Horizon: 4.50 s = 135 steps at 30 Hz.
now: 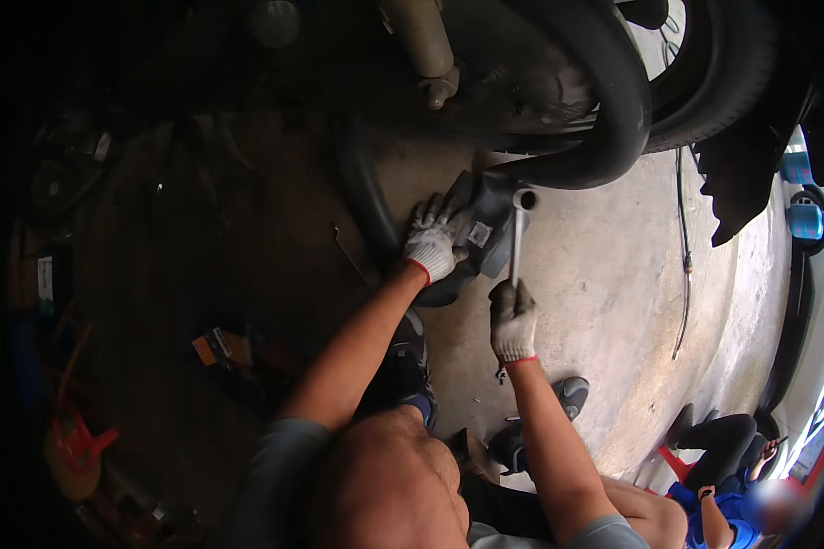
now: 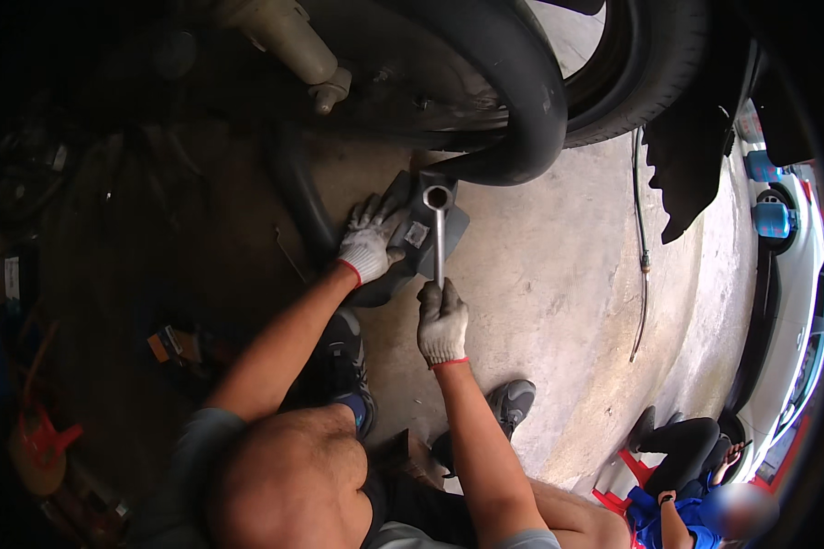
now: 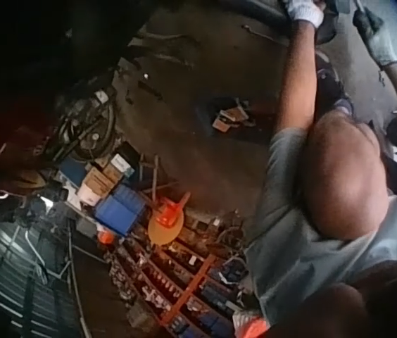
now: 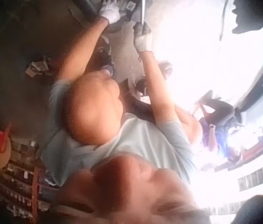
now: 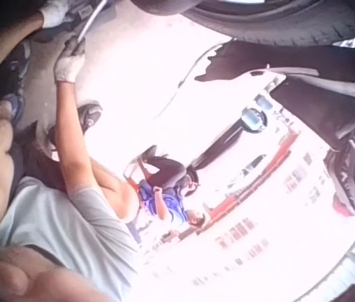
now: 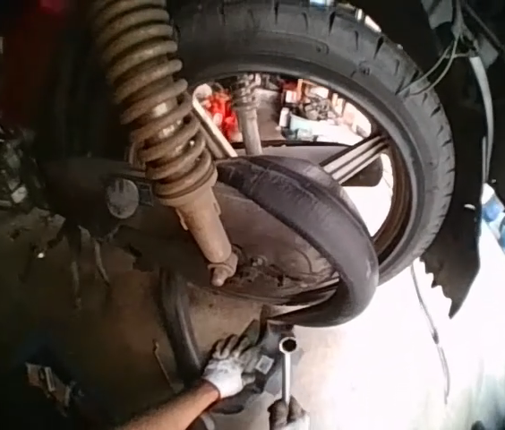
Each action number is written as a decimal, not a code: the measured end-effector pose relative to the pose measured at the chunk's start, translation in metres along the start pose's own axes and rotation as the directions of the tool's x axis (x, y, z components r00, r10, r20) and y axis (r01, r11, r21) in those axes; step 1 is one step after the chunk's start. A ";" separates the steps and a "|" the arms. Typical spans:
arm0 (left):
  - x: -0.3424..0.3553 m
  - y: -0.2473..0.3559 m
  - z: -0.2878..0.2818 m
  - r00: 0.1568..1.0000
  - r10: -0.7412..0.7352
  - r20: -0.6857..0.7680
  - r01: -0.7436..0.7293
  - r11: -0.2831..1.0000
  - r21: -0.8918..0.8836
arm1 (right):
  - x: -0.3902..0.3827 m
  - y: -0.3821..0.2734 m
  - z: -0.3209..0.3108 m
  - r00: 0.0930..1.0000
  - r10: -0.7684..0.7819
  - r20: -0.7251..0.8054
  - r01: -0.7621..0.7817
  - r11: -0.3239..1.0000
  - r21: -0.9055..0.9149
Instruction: Repair a puncture in a motorcycle inner tube by applying a patch and tightening the valve.
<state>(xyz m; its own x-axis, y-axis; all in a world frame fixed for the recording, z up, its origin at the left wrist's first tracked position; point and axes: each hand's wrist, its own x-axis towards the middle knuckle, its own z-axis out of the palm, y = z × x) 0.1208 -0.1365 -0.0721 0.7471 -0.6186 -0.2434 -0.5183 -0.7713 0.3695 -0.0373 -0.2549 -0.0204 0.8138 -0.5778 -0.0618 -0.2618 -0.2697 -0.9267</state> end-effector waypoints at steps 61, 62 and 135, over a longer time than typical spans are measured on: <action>-0.010 -0.005 -0.007 0.999 0.026 0.020 -0.026 1.000 0.004 | -0.023 -0.043 -0.027 0.965 0.132 0.227 -0.151 0.986 0.068; -0.008 -0.003 -0.009 0.999 0.032 0.022 -0.032 0.999 0.001 | -0.029 -0.023 -0.021 0.976 0.120 0.181 -0.130 0.991 0.042; -0.012 -0.003 -0.014 0.998 0.004 0.063 -0.004 1.000 0.007 | -0.019 -0.053 -0.025 0.947 0.234 0.220 -0.252 0.966 0.059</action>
<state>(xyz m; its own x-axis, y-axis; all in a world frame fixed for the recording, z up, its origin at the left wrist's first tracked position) 0.1191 -0.1252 -0.0580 0.7176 -0.6295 -0.2979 -0.5241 -0.7698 0.3644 -0.0515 -0.2487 0.0389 0.8239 -0.4404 -0.3567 -0.4273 -0.0694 -0.9014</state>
